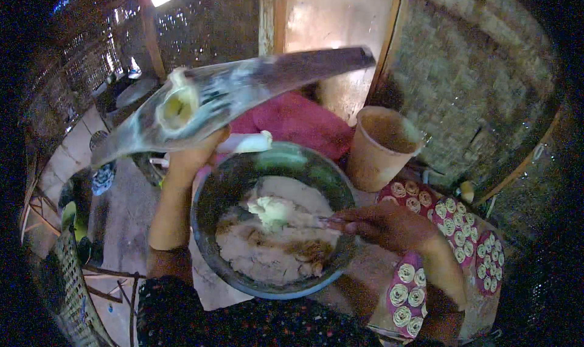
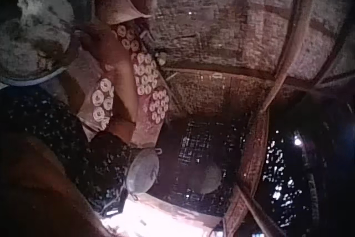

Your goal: The person uses a wooden press tool to squeeze dough through a metal mold, forming spiral patterns onto circular pink papers laid out on a table, and refills the mold by hand with more dough from a large bowl.

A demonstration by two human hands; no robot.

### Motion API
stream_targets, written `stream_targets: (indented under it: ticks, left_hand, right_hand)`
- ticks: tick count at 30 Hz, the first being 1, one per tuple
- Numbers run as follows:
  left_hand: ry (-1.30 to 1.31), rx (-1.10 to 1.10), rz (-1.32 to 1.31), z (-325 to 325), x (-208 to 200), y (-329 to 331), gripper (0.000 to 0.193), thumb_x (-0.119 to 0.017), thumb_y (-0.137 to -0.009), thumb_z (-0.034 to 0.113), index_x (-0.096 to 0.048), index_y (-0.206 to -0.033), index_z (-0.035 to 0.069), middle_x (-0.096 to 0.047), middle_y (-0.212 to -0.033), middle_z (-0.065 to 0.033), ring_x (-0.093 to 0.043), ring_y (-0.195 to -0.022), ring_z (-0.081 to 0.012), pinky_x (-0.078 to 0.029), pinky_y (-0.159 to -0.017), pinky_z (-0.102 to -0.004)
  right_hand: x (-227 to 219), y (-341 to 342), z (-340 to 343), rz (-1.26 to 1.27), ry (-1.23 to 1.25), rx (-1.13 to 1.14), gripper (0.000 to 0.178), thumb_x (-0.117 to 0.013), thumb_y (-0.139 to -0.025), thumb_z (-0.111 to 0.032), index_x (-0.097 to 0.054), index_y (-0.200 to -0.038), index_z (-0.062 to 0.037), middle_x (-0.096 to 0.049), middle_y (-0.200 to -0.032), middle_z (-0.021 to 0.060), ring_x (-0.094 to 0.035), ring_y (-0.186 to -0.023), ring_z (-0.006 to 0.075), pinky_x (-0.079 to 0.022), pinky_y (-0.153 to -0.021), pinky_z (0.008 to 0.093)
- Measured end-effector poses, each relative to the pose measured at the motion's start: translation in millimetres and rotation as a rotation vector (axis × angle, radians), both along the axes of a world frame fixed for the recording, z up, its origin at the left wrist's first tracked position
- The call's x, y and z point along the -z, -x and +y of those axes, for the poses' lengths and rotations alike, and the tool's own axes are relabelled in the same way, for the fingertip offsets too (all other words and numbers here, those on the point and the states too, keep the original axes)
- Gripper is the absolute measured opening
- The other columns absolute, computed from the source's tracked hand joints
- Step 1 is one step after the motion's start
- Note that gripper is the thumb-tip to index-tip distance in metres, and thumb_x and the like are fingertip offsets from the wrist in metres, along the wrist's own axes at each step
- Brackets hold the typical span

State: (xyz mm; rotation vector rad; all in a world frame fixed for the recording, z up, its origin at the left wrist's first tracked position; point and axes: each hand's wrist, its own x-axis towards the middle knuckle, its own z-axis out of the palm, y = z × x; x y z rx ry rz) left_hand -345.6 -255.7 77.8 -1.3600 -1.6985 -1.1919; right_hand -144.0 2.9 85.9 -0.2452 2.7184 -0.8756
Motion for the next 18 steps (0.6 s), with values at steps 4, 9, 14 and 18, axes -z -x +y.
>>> stream_targets:
  ticks: [4,9,14,18]
  left_hand:
    - [0.235,-0.049,-0.293,23,-43,-7,0.036,-0.068,-0.072,0.019,-0.058,-0.104,0.004,-0.059,-0.107,-0.0086,-0.055,-0.1,-0.0201,-0.037,-0.094,-0.0331]
    - [0.338,0.025,-0.334,45,-31,-25,0.044,-0.067,-0.072,0.022,-0.055,-0.111,0.006,-0.06,-0.105,-0.0104,-0.055,-0.101,-0.021,-0.039,-0.092,-0.0358]
    - [0.34,-0.049,-0.218,75,-24,-30,0.041,-0.066,-0.072,0.025,-0.056,-0.107,0.007,-0.057,-0.11,-0.0129,-0.052,-0.105,-0.0255,-0.038,-0.093,-0.0349]
    - [0.143,-0.006,-0.145,48,-20,-17,0.033,-0.064,-0.07,0.027,-0.06,-0.094,0.005,-0.062,-0.087,-0.0142,-0.06,-0.079,-0.03,-0.048,-0.071,-0.0373]
  right_hand:
    - [-44,-41,9,0.189,0.214,0.05,0.033,-0.05,-0.088,-0.019,-0.052,-0.118,-0.004,-0.061,-0.096,0.0074,-0.058,-0.071,0.019,-0.046,-0.065,0.0296]
    - [-32,-51,-21,0.323,0.57,0.458,0.033,-0.045,-0.091,-0.017,-0.048,-0.121,-0.0033,-0.057,-0.107,0.0068,-0.056,-0.089,0.0206,-0.044,-0.077,0.0338]
    - [7,-22,-29,1.086,-0.084,0.279,0.036,-0.049,-0.084,-0.006,-0.048,-0.12,-0.0059,-0.059,-0.096,0.0145,-0.06,-0.075,0.0239,-0.047,-0.066,0.0318]
    - [-37,-48,-44,0.815,-0.134,0.249,0.038,-0.049,-0.08,-0.003,-0.051,-0.117,-0.0108,-0.058,-0.101,0.0183,-0.058,-0.087,0.034,-0.047,-0.076,0.0387]
